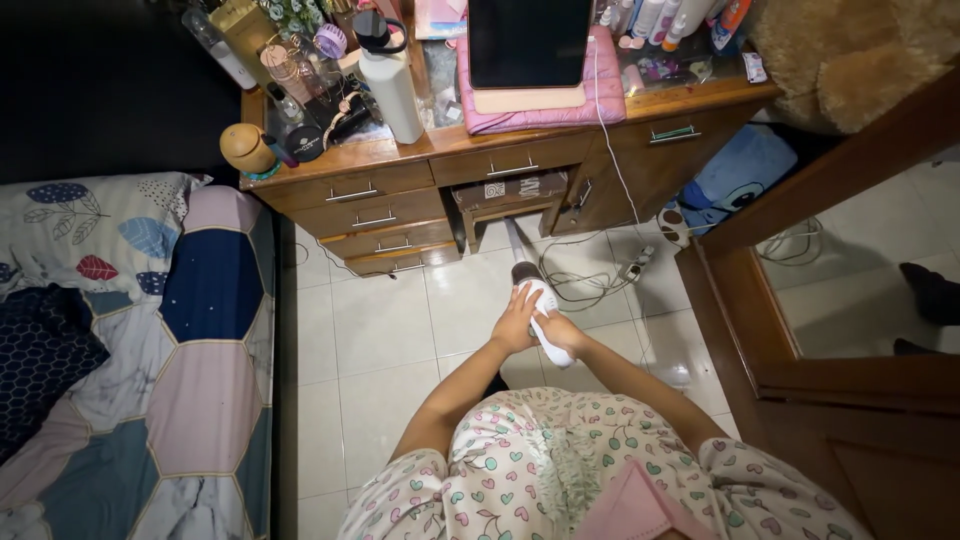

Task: Using a handheld vacuum cleaner to clean the floor and around furniture in a bedroom.

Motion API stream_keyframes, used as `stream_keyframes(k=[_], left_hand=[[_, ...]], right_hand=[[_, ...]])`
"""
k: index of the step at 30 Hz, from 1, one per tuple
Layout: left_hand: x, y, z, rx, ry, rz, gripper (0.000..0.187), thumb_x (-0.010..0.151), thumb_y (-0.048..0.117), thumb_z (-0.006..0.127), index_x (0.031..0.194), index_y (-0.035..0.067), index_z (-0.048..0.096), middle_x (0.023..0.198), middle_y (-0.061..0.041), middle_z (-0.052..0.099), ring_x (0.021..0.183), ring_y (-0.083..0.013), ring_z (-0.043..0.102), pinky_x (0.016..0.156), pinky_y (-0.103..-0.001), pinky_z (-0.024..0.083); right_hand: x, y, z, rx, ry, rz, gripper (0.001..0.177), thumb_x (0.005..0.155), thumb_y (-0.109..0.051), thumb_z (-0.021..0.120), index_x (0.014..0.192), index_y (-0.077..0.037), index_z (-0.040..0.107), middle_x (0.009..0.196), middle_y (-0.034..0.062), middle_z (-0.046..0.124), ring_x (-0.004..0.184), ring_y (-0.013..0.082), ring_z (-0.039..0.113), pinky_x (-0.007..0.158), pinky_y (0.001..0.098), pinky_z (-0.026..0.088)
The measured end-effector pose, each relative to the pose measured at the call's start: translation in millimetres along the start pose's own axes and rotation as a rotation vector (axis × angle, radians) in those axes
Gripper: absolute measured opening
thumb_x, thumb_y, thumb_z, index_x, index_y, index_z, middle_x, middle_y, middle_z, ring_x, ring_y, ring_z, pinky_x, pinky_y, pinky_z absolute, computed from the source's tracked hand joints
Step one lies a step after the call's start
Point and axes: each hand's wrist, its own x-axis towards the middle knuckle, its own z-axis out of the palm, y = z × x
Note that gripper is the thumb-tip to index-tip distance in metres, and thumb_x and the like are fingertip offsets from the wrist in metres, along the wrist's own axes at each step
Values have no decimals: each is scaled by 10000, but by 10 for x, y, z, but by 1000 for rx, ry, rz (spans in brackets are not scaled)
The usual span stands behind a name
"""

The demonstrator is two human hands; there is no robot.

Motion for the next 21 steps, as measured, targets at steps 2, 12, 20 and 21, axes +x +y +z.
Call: stream_keyframes(k=[2, 12, 20, 21], left_hand=[[45, 20, -51, 4, 3, -7, 1209, 608, 240, 958, 1591, 186, 256, 1699, -153, 137, 1550, -476, 142, 1220, -477, 323], [383, -125, -4, 53, -137, -61, 1094, 704, 214, 897, 1576, 124, 242, 1702, -162, 148, 1563, -367, 193, 1235, -425, 283], [251, -271, 48, 35, -174, -95, 1144, 709, 266, 900, 1614, 155, 210, 1690, -191, 153, 1545, -416, 204, 1239, -439, 269], [244, -265, 62, 35, -163, -87, 1163, 698, 290, 910, 1611, 149, 204, 1688, -197, 156, 1548, -421, 203, 1242, -443, 268]], right_hand=[[5, -86, -22, 46, -1, 6, 582, 1026, -436, 478, 1305, 74, 511, 900, 195, 691, 635, 249, 673, 506, 388, 535], [609, -5, -147, 214, -34, 77, 488, 1026, -493, 424, 1149, -38, 549, 710, 129, 595, 471, 251, 578, 407, 414, 477], [447, 267, -267, 202, -99, 59, 489, 1034, -481, 457, 1155, -16, 549, 706, 101, 576, 482, 224, 575, 419, 396, 496], [339, 268, -307, 172, -103, 75, 489, 1031, -478, 461, 1157, -12, 537, 706, 104, 574, 487, 228, 575, 419, 400, 491]])
